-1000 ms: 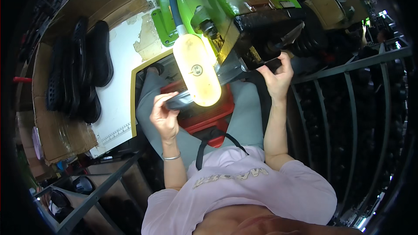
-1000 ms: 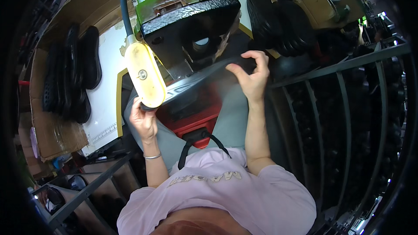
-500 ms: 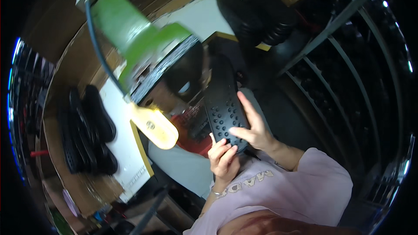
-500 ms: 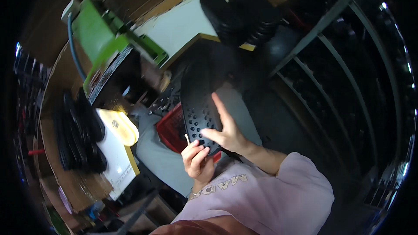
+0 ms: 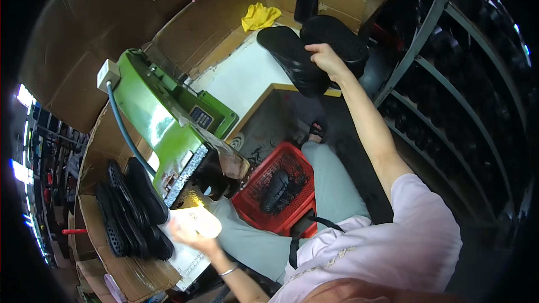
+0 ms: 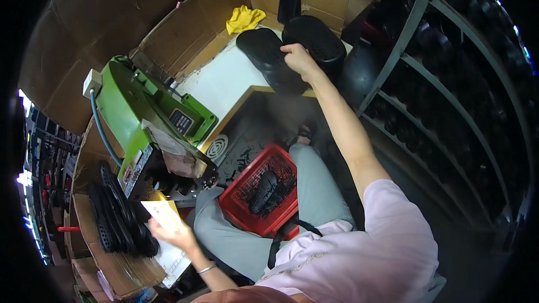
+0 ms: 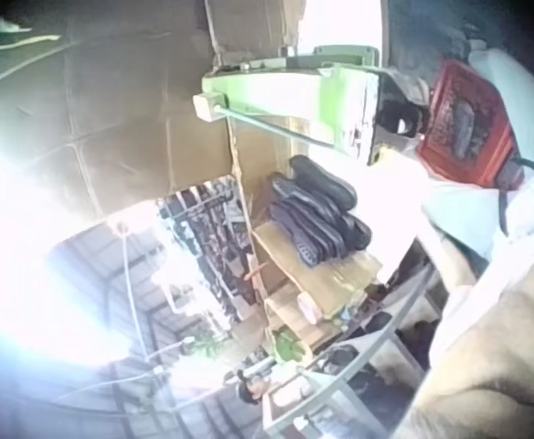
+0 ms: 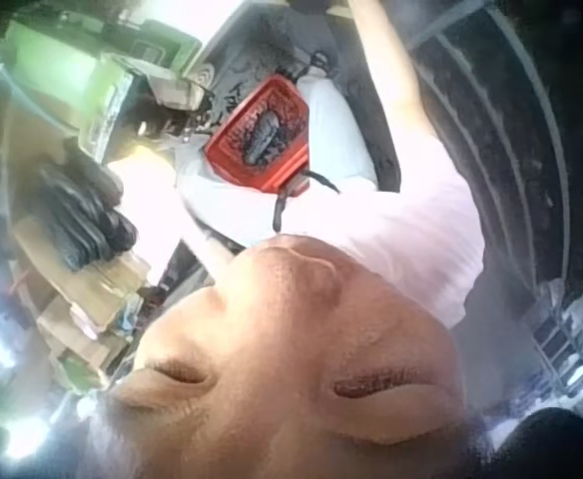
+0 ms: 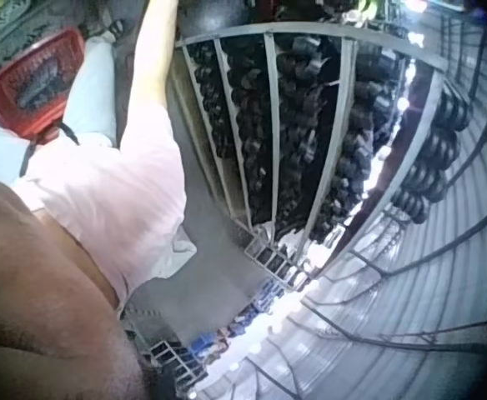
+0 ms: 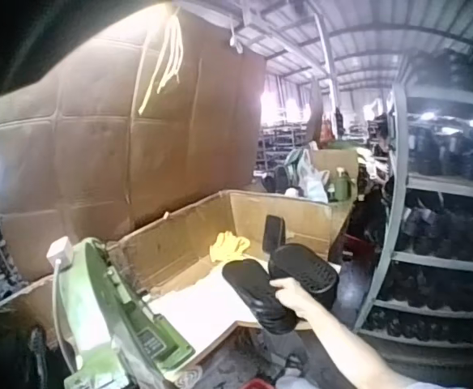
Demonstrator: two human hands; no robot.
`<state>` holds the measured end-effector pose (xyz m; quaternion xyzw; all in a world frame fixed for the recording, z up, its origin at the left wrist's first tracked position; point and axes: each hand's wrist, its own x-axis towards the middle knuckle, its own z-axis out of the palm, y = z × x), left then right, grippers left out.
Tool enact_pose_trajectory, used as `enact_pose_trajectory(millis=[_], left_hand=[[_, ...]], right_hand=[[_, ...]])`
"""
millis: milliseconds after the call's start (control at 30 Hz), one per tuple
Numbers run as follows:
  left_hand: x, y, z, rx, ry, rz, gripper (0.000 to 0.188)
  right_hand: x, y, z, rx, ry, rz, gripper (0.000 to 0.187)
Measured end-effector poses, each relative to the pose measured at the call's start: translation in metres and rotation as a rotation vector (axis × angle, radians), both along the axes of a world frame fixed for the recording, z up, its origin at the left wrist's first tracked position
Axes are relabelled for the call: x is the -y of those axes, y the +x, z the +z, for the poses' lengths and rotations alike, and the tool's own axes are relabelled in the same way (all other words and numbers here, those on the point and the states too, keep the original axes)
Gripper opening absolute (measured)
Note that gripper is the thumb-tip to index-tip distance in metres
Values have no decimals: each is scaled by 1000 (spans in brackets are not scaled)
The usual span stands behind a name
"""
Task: The person repeatedly presses the soles of black slip-on shoes against a rotating grinding wheel to smooth or shape the surface. They handle the shoes one at a time, rotating them to cover different areas of the sole, and place the finished shoes on a nearby stack.
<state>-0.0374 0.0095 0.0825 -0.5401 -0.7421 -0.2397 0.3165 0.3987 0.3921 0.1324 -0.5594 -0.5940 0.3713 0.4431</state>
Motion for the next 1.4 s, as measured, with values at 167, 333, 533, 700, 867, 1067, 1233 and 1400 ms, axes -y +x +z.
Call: enact_pose_trajectory(millis=[167,333,533,700,867,1067,1233,1400], left_hand=[[18,-118,30,7,-139,366,57],[13,-139,17,132,-294,309,67],[6,-176,14,278,-153,432,51],[41,-168,24,477,146,138,31],[127,-57,89,432,442,-8,27],[126,59,81,998,508,-461,36],[76,99,18,1069,291,-518,29],[3,115,13,1228,317,-438,35]], right_hand=[[7,-23,6,27,-42,-26,53],[23,-25,16,208,70,-54,50],[49,4,-7,59,396,-71,45],[131,-4,-10,150,485,-29,38],[191,-34,-32,194,332,174,29],[274,-141,-92,-855,-534,680,77],[258,-133,-107,-1107,-343,356,89],[222,-107,-49,-804,100,277,99]])
